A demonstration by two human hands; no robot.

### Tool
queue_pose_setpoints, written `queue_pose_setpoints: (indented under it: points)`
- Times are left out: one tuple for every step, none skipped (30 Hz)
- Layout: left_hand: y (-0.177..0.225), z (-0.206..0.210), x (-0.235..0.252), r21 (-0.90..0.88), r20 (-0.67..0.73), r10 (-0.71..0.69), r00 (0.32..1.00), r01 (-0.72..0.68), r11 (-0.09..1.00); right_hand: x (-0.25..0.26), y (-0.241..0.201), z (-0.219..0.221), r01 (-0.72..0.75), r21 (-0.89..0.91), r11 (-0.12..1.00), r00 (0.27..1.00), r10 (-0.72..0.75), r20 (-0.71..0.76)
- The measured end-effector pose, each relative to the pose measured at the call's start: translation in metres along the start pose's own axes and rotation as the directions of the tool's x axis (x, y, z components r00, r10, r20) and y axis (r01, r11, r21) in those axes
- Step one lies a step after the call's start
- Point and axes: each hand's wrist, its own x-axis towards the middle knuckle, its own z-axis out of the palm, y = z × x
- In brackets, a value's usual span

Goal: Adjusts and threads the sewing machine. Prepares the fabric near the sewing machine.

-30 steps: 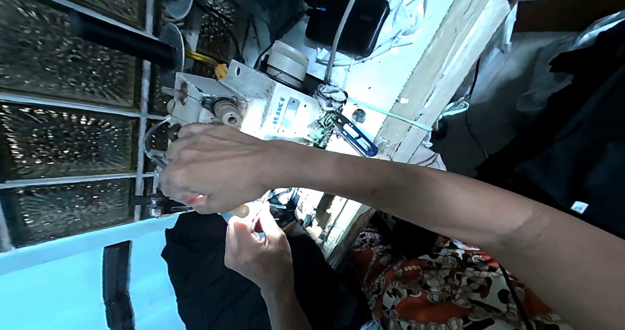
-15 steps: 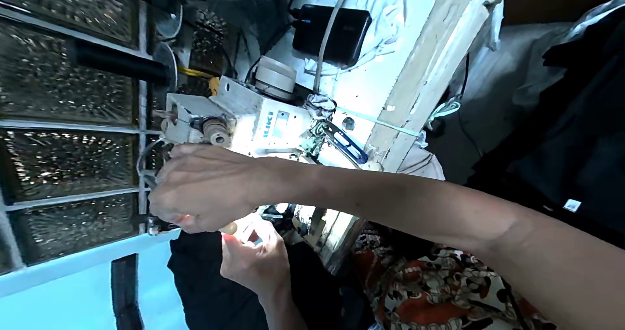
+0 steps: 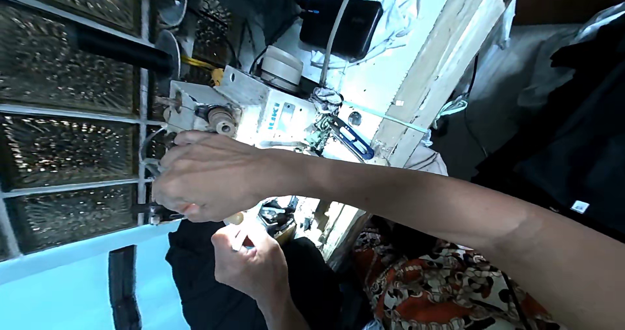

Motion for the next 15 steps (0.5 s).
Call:
queue_pose_setpoints:
  points:
    - [0.0, 0.0, 0.002, 0.022, 0.031, -0.014, 0.999, 0.013, 1.0, 0.0, 0.0, 0.0, -0.001, 0.001, 1.0, 1.0, 0.001, 0.008]
    - [0.0, -0.001, 0.004, 0.022, 0.058, -0.024, 0.998, 0.023, 0.999, 0.001, 0.0, 0.0, -0.001, -0.002, 1.0, 1.0, 0.001, 0.012]
    - [-0.003, -0.001, 0.007, 0.015, 0.086, -0.034, 0.996, 0.033, 0.999, 0.001, 0.001, 0.001, -0.001, -0.007, 1.0, 1.0, 0.001, 0.011]
    - [-0.006, -0.001, 0.01, 0.005, 0.114, -0.042, 0.993, 0.041, 0.999, 0.002, 0.002, 0.002, 0.0, -0.007, 1.0, 1.0, 0.0, 0.006]
    - [-0.008, -0.001, 0.012, 0.004, 0.135, -0.047, 0.99, 0.047, 0.999, 0.001, 0.002, 0.002, -0.003, -0.011, 1.0, 1.0, 0.003, 0.007]
    - [-0.01, 0.0, 0.014, 0.007, 0.148, -0.053, 0.988, 0.052, 0.999, 0.001, 0.002, 0.002, -0.004, -0.013, 1.0, 1.0, 0.004, 0.01]
    - [-0.01, 0.0, 0.016, 0.013, 0.163, -0.067, 0.984, 0.066, 0.998, 0.001, 0.002, 0.002, -0.003, -0.015, 1.0, 1.0, 0.003, 0.009]
    - [-0.011, 0.001, 0.018, 0.014, 0.175, -0.083, 0.981, 0.082, 0.997, 0.001, 0.002, 0.002, -0.001, -0.015, 1.0, 1.0, 0.001, 0.007]
    - [-0.011, 0.002, 0.02, 0.015, 0.178, -0.091, 0.98, 0.09, 0.996, 0.001, 0.002, 0.002, 0.001, -0.016, 1.0, 1.0, -0.001, 0.006]
    - [-0.01, 0.003, 0.021, 0.027, 0.174, -0.092, 0.981, 0.089, 0.996, 0.001, 0.002, 0.002, 0.001, -0.02, 1.0, 1.0, -0.001, 0.003]
    - [-0.01, 0.003, 0.021, 0.049, 0.162, -0.088, 0.983, 0.082, 0.995, 0.001, 0.003, 0.003, 0.001, -0.018, 1.0, 1.0, -0.001, 0.002]
    - [-0.009, 0.005, 0.02, 0.072, 0.138, -0.067, 0.988, 0.058, 0.996, 0.001, 0.003, 0.004, 0.005, -0.015, 1.0, 1.0, -0.005, -0.007]
    - [-0.008, 0.006, 0.017, 0.093, 0.107, -0.035, 0.994, 0.025, 0.995, 0.002, 0.004, 0.005, 0.01, -0.015, 1.0, 1.0, -0.01, -0.016]
    - [-0.009, 0.009, 0.013, 0.109, 0.048, 0.025, 0.999, -0.03, 0.994, 0.002, 0.005, 0.005, 0.01, -0.016, 1.0, 1.0, -0.01, -0.019]
    - [-0.014, 0.014, 0.008, 0.125, -0.027, 0.095, 0.995, -0.091, 0.988, 0.002, 0.004, 0.005, 0.004, -0.014, 1.0, 1.0, -0.004, -0.014]
